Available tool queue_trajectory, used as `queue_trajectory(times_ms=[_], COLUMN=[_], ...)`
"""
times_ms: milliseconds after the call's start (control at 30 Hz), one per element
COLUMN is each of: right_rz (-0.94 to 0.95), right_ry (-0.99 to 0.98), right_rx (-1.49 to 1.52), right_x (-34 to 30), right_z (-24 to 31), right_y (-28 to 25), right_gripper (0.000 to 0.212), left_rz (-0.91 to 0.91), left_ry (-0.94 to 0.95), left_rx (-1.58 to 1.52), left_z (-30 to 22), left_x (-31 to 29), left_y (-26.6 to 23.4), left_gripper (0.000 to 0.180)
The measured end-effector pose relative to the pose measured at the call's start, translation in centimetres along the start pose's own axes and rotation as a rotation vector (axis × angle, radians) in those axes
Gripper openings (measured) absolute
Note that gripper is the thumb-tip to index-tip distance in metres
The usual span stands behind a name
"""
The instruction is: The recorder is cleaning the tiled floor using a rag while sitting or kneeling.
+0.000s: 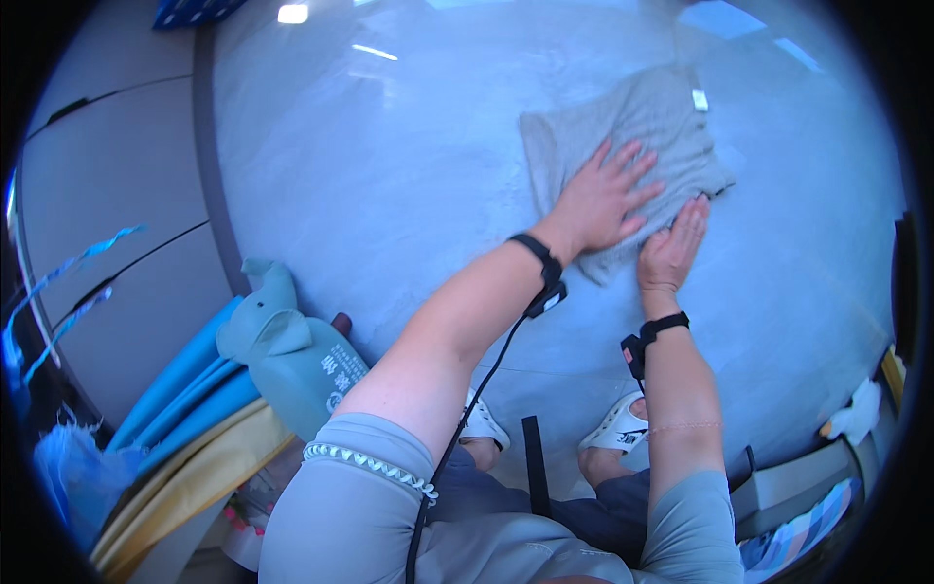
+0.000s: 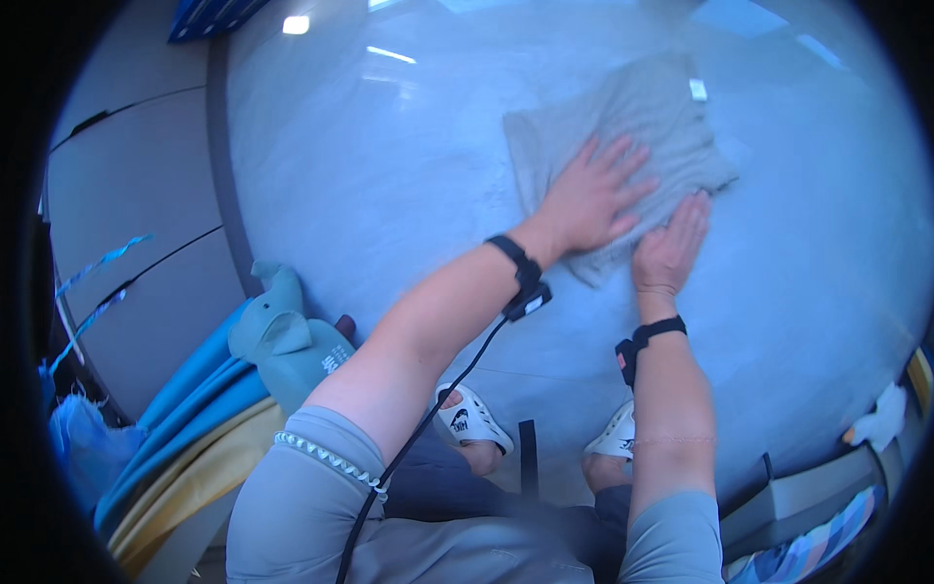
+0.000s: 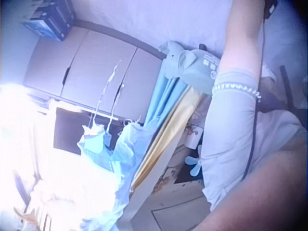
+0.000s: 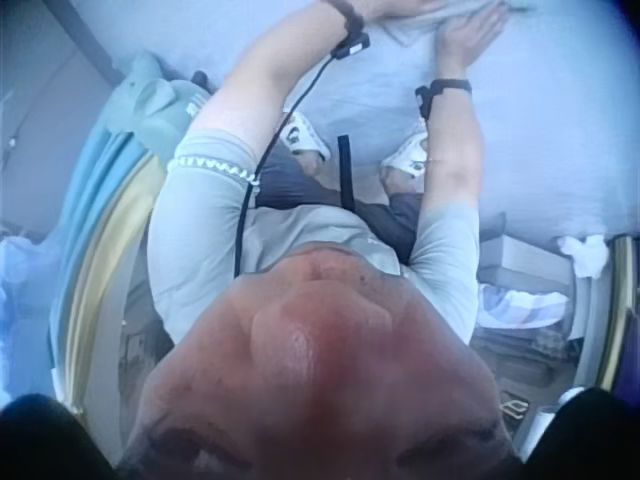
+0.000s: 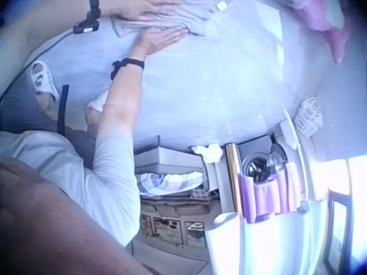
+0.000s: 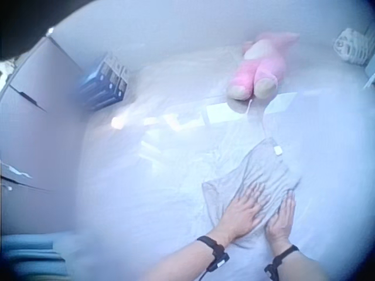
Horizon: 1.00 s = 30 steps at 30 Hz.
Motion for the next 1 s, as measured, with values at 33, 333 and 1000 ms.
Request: queue_trajectory(times_ms=[33,333,1000], right_rz=[-0.017,-0.03,0.184], right_ry=[0.003,-0.021,0.014], right_rx=[0.024,-0.103,-0.161], right_x=[0.1,0.1,2.0], right_z=[0.1,1.5,0.1], right_y=[-0.6,-0.8,-0.2], right_gripper=[0.068,0.066,0.07], left_rz=[0.043,-0.306,-0.311], left_ry=[-0.016,-0.963,-0.554], left_rx=[-0.047,0.511,0.589], left_z=[-0.2,16.1,33.7], left_x=[-2.5,-32.4,3.5], left_y=[-0.1,-17.1,-22.3], left_gripper=[0.059,0.068,0.058])
Point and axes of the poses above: each hand's wrist, its own x-axis towards the middle knuckle, its own y-axis out of the palm, z = x × y, the point moved 10 cm from there along x, towards the middle knuckle, and after that the axes turned 12 degrees about -x, right-handed, at the moved point
